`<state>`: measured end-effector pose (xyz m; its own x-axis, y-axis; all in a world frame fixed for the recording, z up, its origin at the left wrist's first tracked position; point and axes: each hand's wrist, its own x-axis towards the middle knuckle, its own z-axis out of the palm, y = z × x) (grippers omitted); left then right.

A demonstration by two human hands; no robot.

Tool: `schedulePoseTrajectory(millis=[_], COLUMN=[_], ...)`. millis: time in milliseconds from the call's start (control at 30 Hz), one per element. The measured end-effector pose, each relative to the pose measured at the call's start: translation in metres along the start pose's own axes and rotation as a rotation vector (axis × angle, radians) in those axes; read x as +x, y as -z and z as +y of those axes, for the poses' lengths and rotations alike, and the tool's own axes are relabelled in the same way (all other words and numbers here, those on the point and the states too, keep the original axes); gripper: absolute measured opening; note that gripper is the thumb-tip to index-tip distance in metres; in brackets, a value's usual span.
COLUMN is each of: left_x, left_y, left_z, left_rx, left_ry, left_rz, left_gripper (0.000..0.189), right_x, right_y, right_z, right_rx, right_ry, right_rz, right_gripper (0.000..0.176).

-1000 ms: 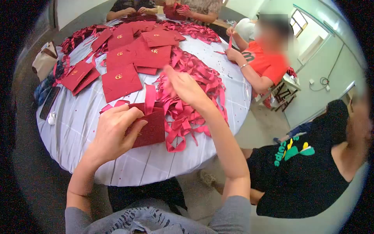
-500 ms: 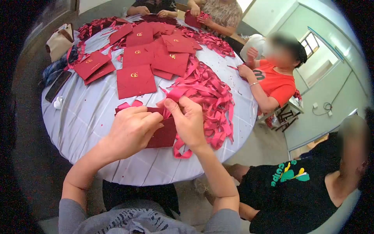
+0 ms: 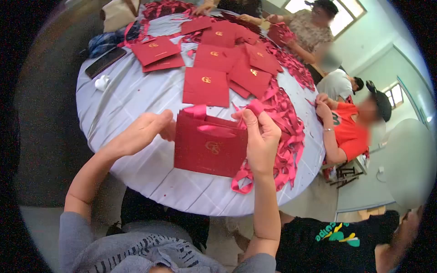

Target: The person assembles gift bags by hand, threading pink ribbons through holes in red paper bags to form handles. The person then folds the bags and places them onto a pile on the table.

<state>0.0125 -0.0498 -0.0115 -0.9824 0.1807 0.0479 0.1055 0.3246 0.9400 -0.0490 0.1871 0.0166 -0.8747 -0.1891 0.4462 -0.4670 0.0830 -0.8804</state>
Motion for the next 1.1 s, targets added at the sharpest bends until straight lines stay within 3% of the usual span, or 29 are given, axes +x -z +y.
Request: schedulePoseTrajectory(millis=[67, 133, 200, 233, 367, 500, 567, 733, 933, 1033, 1100], left_x=[0.005, 0.009, 0.012, 0.015, 0.028, 0.037, 0.043, 0.050, 0.049, 0.046, 0.042], left_y=[-0.002, -0.002, -0.006, -0.007, -0.017, -0.024, -0.031, -0.035, -0.041, -0.034, -0.024], left_z=[-0.006, -0.009, -0.003, 0.000, -0.008, -0.015, -0.026, -0.040, -0.040, -0.035, -0.035], left_rx=[-0.171, -0.154, -0.376, -0.455, -0.586, -0.476, -0.504, -0.400, -0.493, -0.485, -0.305], left_ry=[0.074, 0.055, 0.002, 0.027, -0.059, -0.081, -0.127, -0.146, -0.214, -0.125, -0.032], left_rz=[-0.136, -0.137, -0.158, -0.154, 0.002, 0.100, 0.331, 0.417, 0.436, 0.376, 0.251], left_gripper=[0.064, 0.063, 0.059, 0.038, 0.024, 0.022, 0.022, 0.024, 0.026, 0.028, 0.031], right_x=[0.001, 0.002, 0.002, 0.002, -0.003, -0.006, -0.009, -0.013, -0.015, -0.016, -0.017], right_y=[-0.003, -0.008, -0.012, -0.015, -0.028, -0.036, -0.040, -0.047, -0.045, -0.044, -0.044], right_z=[0.003, 0.000, 0.004, 0.005, 0.018, 0.034, 0.039, 0.039, 0.045, 0.053, 0.055], right_rx=[-0.054, -0.073, -0.133, -0.154, -0.120, -0.211, -0.287, -0.417, -0.436, -0.406, -0.380], right_ry=[-0.012, -0.032, 0.018, 0.038, 0.011, 0.045, 0.154, 0.249, 0.242, 0.199, 0.181], right_rz=[-0.046, -0.075, -0.096, -0.101, -0.095, -0.059, -0.015, 0.051, 0.085, 0.075, 0.066], right_gripper=[0.022, 0.022, 0.021, 0.020, 0.020, 0.016, 0.018, 0.014, 0.014, 0.018, 0.018])
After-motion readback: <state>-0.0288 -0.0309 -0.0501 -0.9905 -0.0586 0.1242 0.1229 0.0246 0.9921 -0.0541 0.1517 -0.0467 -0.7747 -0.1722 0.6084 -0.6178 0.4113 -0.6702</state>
